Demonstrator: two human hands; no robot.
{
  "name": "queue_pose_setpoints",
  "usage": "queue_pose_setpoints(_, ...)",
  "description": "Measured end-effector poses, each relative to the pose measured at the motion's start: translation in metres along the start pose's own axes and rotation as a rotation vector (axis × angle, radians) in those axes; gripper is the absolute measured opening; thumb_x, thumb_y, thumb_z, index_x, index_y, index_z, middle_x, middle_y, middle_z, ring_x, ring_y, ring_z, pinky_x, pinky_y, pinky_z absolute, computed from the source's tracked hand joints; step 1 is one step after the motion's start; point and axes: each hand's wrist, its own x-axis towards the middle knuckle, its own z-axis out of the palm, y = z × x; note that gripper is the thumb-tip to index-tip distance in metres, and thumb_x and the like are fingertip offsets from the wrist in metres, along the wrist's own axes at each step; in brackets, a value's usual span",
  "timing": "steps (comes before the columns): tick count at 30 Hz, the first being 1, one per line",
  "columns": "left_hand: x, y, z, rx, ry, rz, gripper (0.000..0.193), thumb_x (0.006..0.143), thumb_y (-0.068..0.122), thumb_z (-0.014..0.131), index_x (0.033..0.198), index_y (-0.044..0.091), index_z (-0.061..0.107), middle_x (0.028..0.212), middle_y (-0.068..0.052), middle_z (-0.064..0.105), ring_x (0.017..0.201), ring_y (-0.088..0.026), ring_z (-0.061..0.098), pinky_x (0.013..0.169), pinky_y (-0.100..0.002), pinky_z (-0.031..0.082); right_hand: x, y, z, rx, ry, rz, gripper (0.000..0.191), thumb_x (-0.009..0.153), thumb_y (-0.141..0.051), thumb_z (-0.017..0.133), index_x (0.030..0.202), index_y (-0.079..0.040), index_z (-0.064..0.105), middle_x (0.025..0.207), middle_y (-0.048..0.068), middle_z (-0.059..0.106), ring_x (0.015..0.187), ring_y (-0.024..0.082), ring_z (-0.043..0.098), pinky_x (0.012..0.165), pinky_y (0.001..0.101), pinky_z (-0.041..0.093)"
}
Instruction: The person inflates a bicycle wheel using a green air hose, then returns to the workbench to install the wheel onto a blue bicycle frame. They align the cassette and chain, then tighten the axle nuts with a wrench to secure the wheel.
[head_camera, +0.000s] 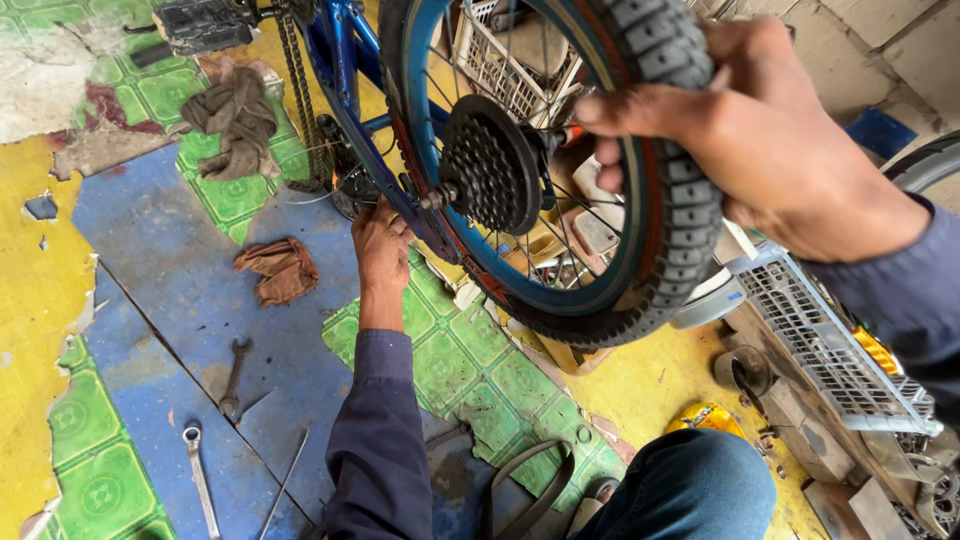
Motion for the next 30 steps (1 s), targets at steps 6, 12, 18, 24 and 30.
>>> queue_pose_setpoints(6, 0.004, -0.005, -0.004, -0.008, 0.015, -0.008, 0.014, 0.106, 0.014, 0.060, 0.113, 0.003, 0.063, 0.097, -0.004, 0.072, 0.079, -0.013, 0.067, 0.068, -0.029, 0.054, 0.033, 0.003, -0.003, 0.054, -0.077, -0.014, 0.027, 0.092, -0.020, 0.072, 0.112, -0.002, 0.068, 0.087, 0.007, 0.071, 0.070, 0.013, 0.071, 0.056, 0.0260, 0.063)
queue_pose_setpoints(12, 0.011, -0.018, -0.020, -0.038, 0.022, -0.014, 0.009, 0.104, 0.009, 0.062, 0.112, 0.006, 0.063, 0.091, 0.001, 0.067, 0.070, -0.007, 0.056, 0.061, -0.026, 0.045, 0.074, 0.006, -0.016, 0.035, -0.277, 0.069, 0.033, 0.105, -0.036, 0.048, 0.113, -0.009, 0.067, 0.097, 0.004, 0.077, 0.083, 0.014, 0.076, 0.056, 0.0275, 0.055)
queue_pose_setpoints(18, 0.010, -0.024, -0.017, -0.183, 0.017, 0.055, 0.005, 0.106, 0.008, 0.065, 0.106, 0.012, 0.062, 0.077, 0.009, 0.052, 0.059, -0.002, 0.038, 0.046, -0.022, 0.026, 0.093, 0.004, -0.018, -0.149, -0.344, -0.093, 0.032, 0.108, -0.035, 0.051, 0.114, -0.008, 0.068, 0.096, 0.006, 0.075, 0.082, 0.016, 0.074, 0.066, 0.0308, 0.064)
queue_pose_setpoints(24, 0.004, -0.016, -0.004, -0.111, 0.155, -0.007, 0.006, 0.101, 0.009, 0.061, 0.106, 0.011, 0.064, 0.078, 0.009, 0.056, 0.057, -0.002, 0.038, 0.046, -0.019, 0.030, 0.089, 0.000, -0.007, -0.195, -0.309, -0.134, 0.032, 0.108, -0.035, 0.052, 0.114, -0.008, 0.068, 0.095, 0.006, 0.074, 0.081, 0.016, 0.074, 0.066, 0.0307, 0.064)
queue_pose_setpoints(30, 0.002, -0.013, -0.004, -0.122, 0.097, 0.054, 0.010, 0.106, 0.004, 0.068, 0.116, 0.006, 0.068, 0.083, 0.007, 0.055, 0.064, -0.003, 0.044, 0.055, -0.020, 0.038, 0.090, 0.000, -0.012, -0.178, -0.319, -0.153, 0.032, 0.108, -0.035, 0.052, 0.113, -0.008, 0.068, 0.093, 0.006, 0.074, 0.079, 0.015, 0.073, 0.065, 0.0305, 0.064)
